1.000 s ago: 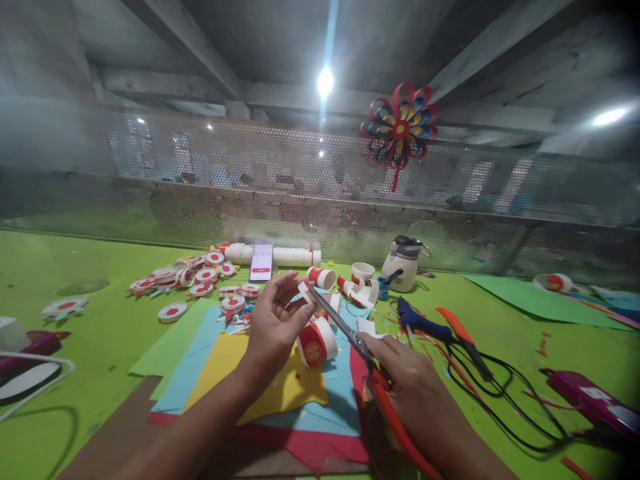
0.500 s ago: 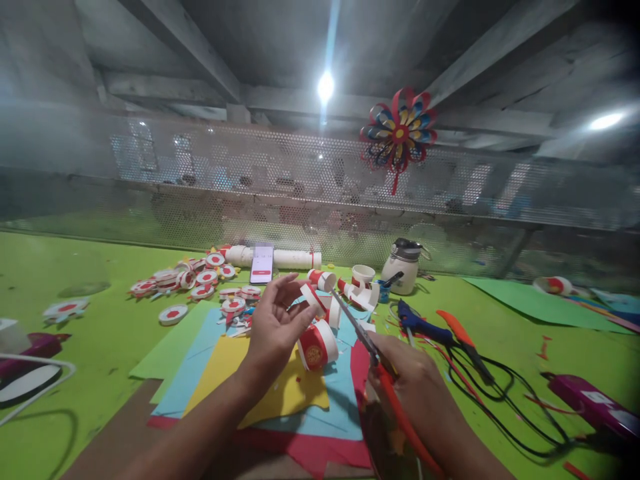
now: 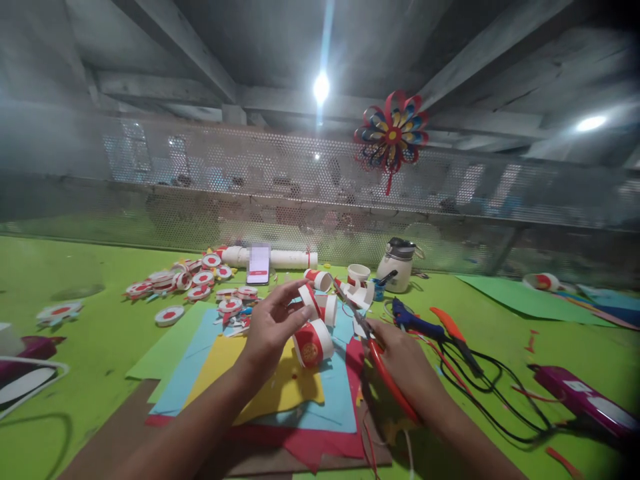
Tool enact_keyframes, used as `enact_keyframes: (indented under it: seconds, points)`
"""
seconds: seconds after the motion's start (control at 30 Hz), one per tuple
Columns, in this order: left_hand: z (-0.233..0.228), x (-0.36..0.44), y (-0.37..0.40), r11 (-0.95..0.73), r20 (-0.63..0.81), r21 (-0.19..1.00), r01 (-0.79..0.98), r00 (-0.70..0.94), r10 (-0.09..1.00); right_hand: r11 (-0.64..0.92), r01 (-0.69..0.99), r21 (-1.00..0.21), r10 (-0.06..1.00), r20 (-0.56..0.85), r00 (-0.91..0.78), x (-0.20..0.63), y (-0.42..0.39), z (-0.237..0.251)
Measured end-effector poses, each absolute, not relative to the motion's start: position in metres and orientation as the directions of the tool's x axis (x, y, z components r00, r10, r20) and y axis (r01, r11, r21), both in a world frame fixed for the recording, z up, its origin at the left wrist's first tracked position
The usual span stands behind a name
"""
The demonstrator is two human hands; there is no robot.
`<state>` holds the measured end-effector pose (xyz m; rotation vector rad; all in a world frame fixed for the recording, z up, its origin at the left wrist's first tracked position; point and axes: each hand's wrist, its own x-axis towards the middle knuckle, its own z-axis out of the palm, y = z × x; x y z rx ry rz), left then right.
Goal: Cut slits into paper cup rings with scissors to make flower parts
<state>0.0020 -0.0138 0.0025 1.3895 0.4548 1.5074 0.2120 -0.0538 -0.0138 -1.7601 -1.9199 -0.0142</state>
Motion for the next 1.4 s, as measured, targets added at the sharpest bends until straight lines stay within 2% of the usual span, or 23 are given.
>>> enact_keyframes:
  seconds: [0.07, 0.13, 0.23, 0.3, 0.4, 0.5, 0.83, 0.97, 1.07, 1.4]
  points:
    - [0.002, 0.002, -0.014, -0.455, 0.535, 0.814, -0.361, 0.161, 0.829, 0.129, 0.942, -0.310, 0.926, 0.377, -0.003, 0.213, -0.051, -0.017]
    - [0.001, 0.001, -0.013, -0.569, 0.605, 0.791, -0.226, 0.143, 0.784, 0.110, 0.954, -0.281, 0.931, 0.366, 0.001, 0.214, -0.047, -0.020]
    - [0.001, -0.001, -0.011, -0.784, 0.767, 0.620, 0.032, 0.183, 0.614, 0.084, 0.966, -0.243, 0.937, 0.350, 0.006, 0.214, -0.042, -0.025]
    - [0.001, -0.003, -0.007, -0.801, 0.767, 0.592, 0.091, 0.240, 0.595, 0.077, 0.972, -0.222, 0.938, 0.347, 0.005, 0.214, -0.040, -0.027]
    - [0.002, -0.004, 0.000, -0.620, 0.606, 0.784, -0.011, 0.226, 0.763, 0.077, 0.980, -0.186, 0.935, 0.354, -0.006, 0.214, -0.040, -0.030]
    - [0.005, -0.003, 0.000, -0.495, 0.520, 0.854, -0.161, 0.228, 0.823, 0.093, 0.985, -0.143, 0.932, 0.360, -0.035, 0.210, -0.042, -0.033]
    - [0.011, -0.002, -0.011, -0.564, 0.625, 0.781, -0.270, 0.328, 0.708, 0.114, 0.993, -0.021, 0.942, 0.319, -0.101, 0.206, -0.036, -0.048]
    - [0.007, 0.002, -0.008, -0.563, 0.680, 0.729, -0.389, 0.318, 0.661, 0.107, 0.994, 0.014, 0.955, 0.278, -0.107, 0.209, -0.035, -0.051]
    - [0.005, 0.005, -0.010, -0.500, 0.654, 0.744, -0.444, 0.325, 0.683, 0.098, 0.995, 0.032, 0.961, 0.257, -0.103, 0.210, -0.033, -0.053]
    - [0.005, 0.008, -0.014, -0.393, 0.549, 0.808, -0.439, 0.318, 0.773, 0.109, 0.993, 0.046, 0.969, 0.218, -0.116, 0.212, -0.029, -0.053]
